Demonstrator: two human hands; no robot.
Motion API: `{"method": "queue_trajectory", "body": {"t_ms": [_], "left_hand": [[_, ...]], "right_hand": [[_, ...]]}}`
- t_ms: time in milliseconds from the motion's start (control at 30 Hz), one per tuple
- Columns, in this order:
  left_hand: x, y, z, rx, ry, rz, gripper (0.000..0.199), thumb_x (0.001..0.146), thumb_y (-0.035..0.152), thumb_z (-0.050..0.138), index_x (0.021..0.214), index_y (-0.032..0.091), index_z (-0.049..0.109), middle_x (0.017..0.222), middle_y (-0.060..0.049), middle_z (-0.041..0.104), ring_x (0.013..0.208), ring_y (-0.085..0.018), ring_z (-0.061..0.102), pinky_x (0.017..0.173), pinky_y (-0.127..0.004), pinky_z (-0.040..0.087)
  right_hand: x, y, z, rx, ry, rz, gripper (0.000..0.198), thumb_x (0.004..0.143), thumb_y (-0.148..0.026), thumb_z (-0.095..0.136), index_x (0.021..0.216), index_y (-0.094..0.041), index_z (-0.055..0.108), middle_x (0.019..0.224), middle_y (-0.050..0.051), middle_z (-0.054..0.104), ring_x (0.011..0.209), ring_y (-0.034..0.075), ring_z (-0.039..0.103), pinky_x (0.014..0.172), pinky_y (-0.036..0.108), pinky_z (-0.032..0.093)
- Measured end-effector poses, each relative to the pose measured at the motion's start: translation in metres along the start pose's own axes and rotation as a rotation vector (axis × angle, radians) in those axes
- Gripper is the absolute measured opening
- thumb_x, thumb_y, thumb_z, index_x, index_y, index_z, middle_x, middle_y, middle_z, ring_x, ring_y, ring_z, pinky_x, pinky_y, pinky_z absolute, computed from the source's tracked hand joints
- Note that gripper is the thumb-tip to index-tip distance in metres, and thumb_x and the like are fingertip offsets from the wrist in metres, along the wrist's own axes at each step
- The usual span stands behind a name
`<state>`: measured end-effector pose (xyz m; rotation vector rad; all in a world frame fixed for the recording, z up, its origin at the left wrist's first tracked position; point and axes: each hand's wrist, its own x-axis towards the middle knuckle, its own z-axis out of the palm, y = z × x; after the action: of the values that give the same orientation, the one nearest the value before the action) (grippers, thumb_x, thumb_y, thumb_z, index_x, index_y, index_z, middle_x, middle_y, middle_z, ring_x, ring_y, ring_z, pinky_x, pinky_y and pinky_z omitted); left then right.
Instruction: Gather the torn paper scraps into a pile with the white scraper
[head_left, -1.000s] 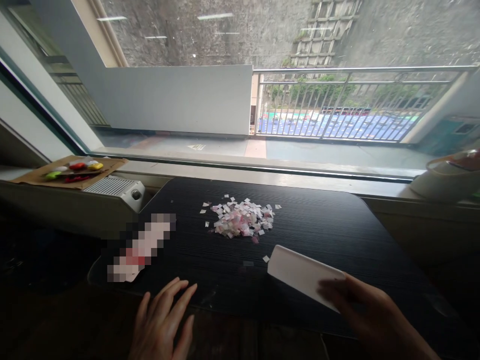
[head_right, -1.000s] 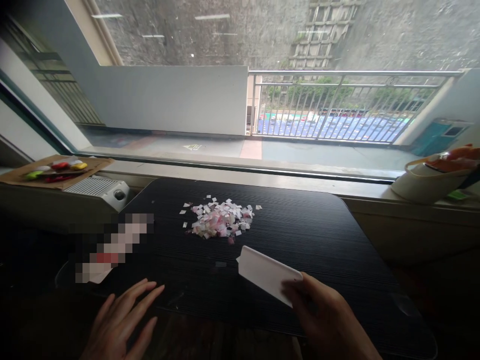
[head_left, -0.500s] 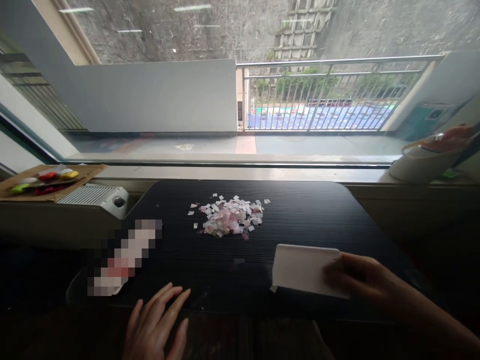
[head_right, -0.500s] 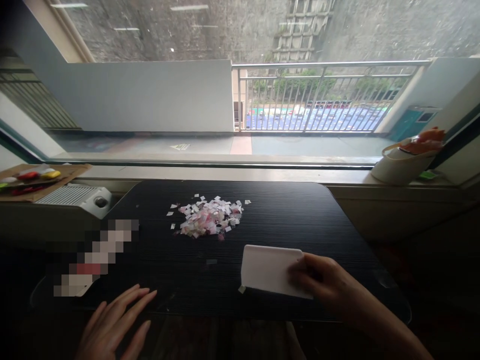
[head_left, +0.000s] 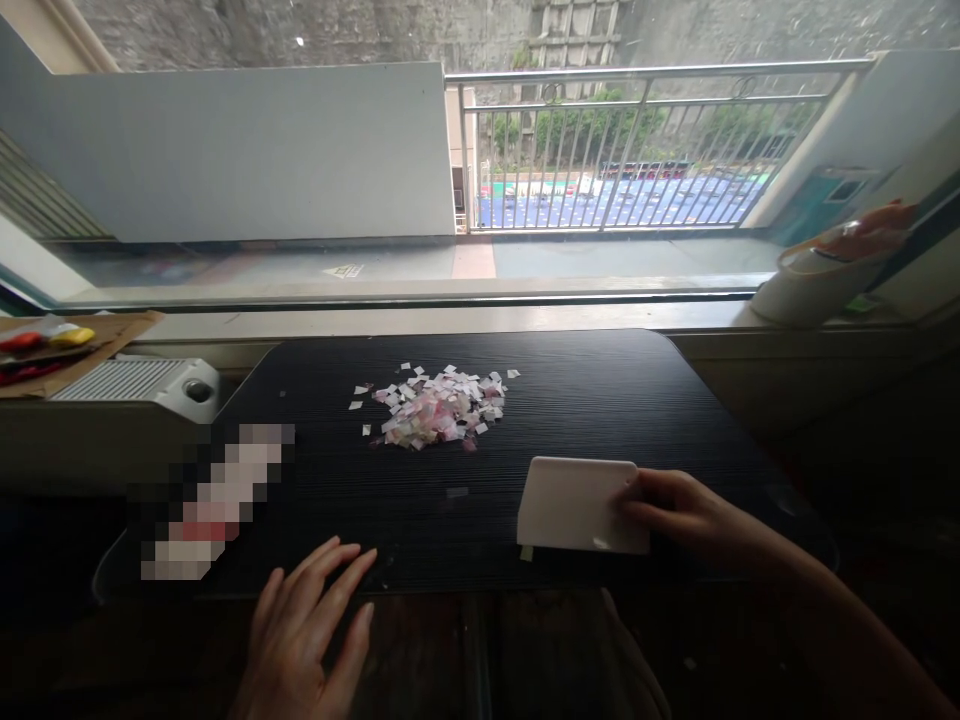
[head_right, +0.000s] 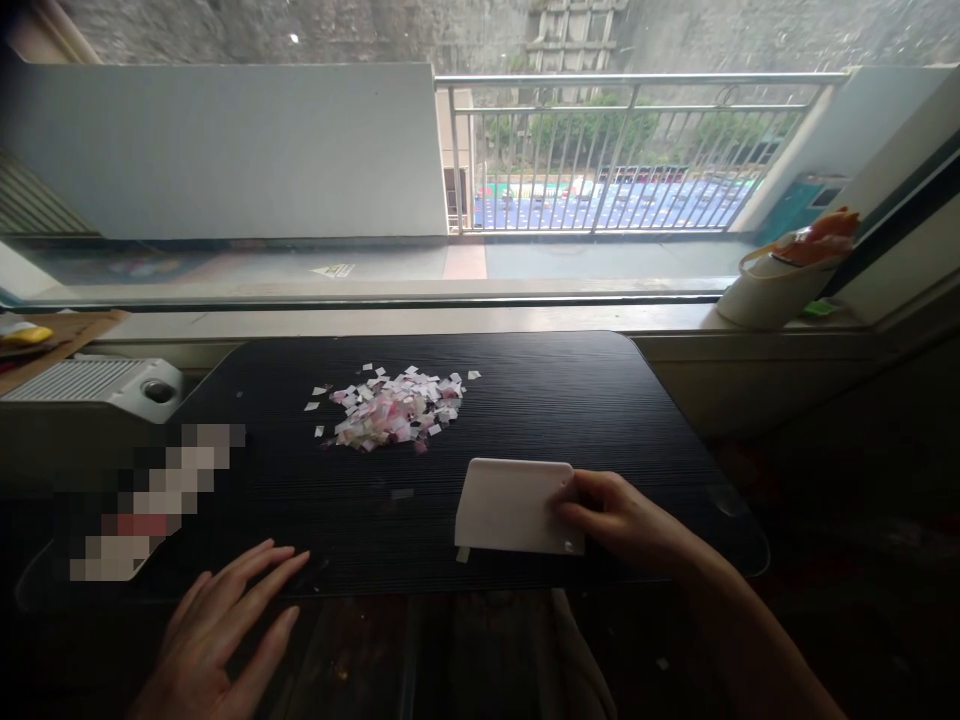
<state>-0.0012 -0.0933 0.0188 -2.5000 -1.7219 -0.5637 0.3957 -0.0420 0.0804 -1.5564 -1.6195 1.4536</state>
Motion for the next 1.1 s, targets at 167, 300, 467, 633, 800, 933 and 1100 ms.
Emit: {"method": "queue_trajectory", "body": {"t_ms": [167, 300, 467, 633, 800, 933, 1100], "left_hand": [[0.002, 0.001, -0.004, -0.022, -0.017, -0.002, 0.039, 0.084, 0.029, 0.046, 0.124, 0.03, 0.05, 0.12, -0.004, 0.06, 0.118, -0.025, 0.052, 0.106, -0.05, 0.028], [0.003, 0.002, -0.007, -0.038, -0.025, -0.032, 0.038, 0.085, 0.031, 0.045, 0.122, 0.03, 0.052, 0.121, -0.004, 0.059, 0.119, -0.025, 0.051, 0.108, -0.052, 0.026], [0.005, 0.006, -0.006, -0.046, -0.014, -0.022, 0.038, 0.085, 0.03, 0.046, 0.122, 0.029, 0.052, 0.121, -0.004, 0.059, 0.118, -0.025, 0.052, 0.108, -0.052, 0.026], [0.006, 0.011, -0.004, -0.042, 0.061, -0.047, 0.035, 0.085, 0.028, 0.045, 0.119, 0.028, 0.055, 0.118, -0.004, 0.061, 0.116, -0.024, 0.053, 0.107, -0.051, 0.026], [0.002, 0.008, -0.001, 0.009, -0.032, -0.035, 0.041, 0.082, 0.024, 0.05, 0.123, 0.03, 0.053, 0.12, -0.004, 0.061, 0.117, -0.024, 0.053, 0.106, -0.051, 0.029], [-0.002, 0.006, 0.0, 0.043, -0.043, -0.06, 0.043, 0.083, 0.022, 0.049, 0.125, 0.03, 0.052, 0.122, -0.006, 0.06, 0.119, -0.025, 0.052, 0.105, -0.053, 0.03], [-0.006, 0.006, 0.0, 0.05, -0.053, -0.09, 0.041, 0.082, 0.022, 0.049, 0.123, 0.03, 0.054, 0.121, -0.006, 0.061, 0.117, -0.024, 0.053, 0.104, -0.052, 0.033]], "right_hand": [[-0.006, 0.002, 0.0, 0.021, -0.055, 0.029, 0.025, 0.079, -0.036, 0.059, 0.088, -0.015, 0.07, 0.089, 0.004, 0.072, 0.084, 0.023, 0.064, 0.071, 0.029, 0.051], [-0.013, 0.001, 0.0, 0.039, -0.099, 0.053, 0.031, 0.08, -0.039, 0.06, 0.098, -0.016, 0.07, 0.094, 0.005, 0.073, 0.089, 0.024, 0.064, 0.075, 0.03, 0.051], [-0.025, -0.006, -0.003, 0.029, -0.069, 0.083, 0.029, 0.079, -0.041, 0.061, 0.089, -0.017, 0.072, 0.087, 0.004, 0.073, 0.082, 0.024, 0.065, 0.069, 0.029, 0.052], [-0.019, -0.01, 0.0, 0.024, 0.086, 0.036, 0.035, 0.072, -0.049, 0.065, 0.084, -0.017, 0.072, 0.084, 0.006, 0.073, 0.08, 0.025, 0.066, 0.069, 0.03, 0.053], [0.018, -0.01, 0.026, 0.0, 0.31, -0.099, 0.031, 0.074, -0.045, 0.061, 0.082, -0.016, 0.07, 0.079, 0.006, 0.073, 0.076, 0.024, 0.066, 0.067, 0.031, 0.054], [0.04, -0.018, 0.056, -0.049, 0.28, -0.114, 0.027, 0.076, -0.037, 0.057, 0.085, -0.015, 0.07, 0.08, 0.007, 0.073, 0.075, 0.024, 0.067, 0.066, 0.031, 0.054], [0.044, -0.022, 0.067, -0.076, 0.218, -0.184, 0.026, 0.077, -0.036, 0.054, 0.082, -0.016, 0.07, 0.076, 0.005, 0.073, 0.069, 0.021, 0.066, 0.059, 0.028, 0.052]]}}
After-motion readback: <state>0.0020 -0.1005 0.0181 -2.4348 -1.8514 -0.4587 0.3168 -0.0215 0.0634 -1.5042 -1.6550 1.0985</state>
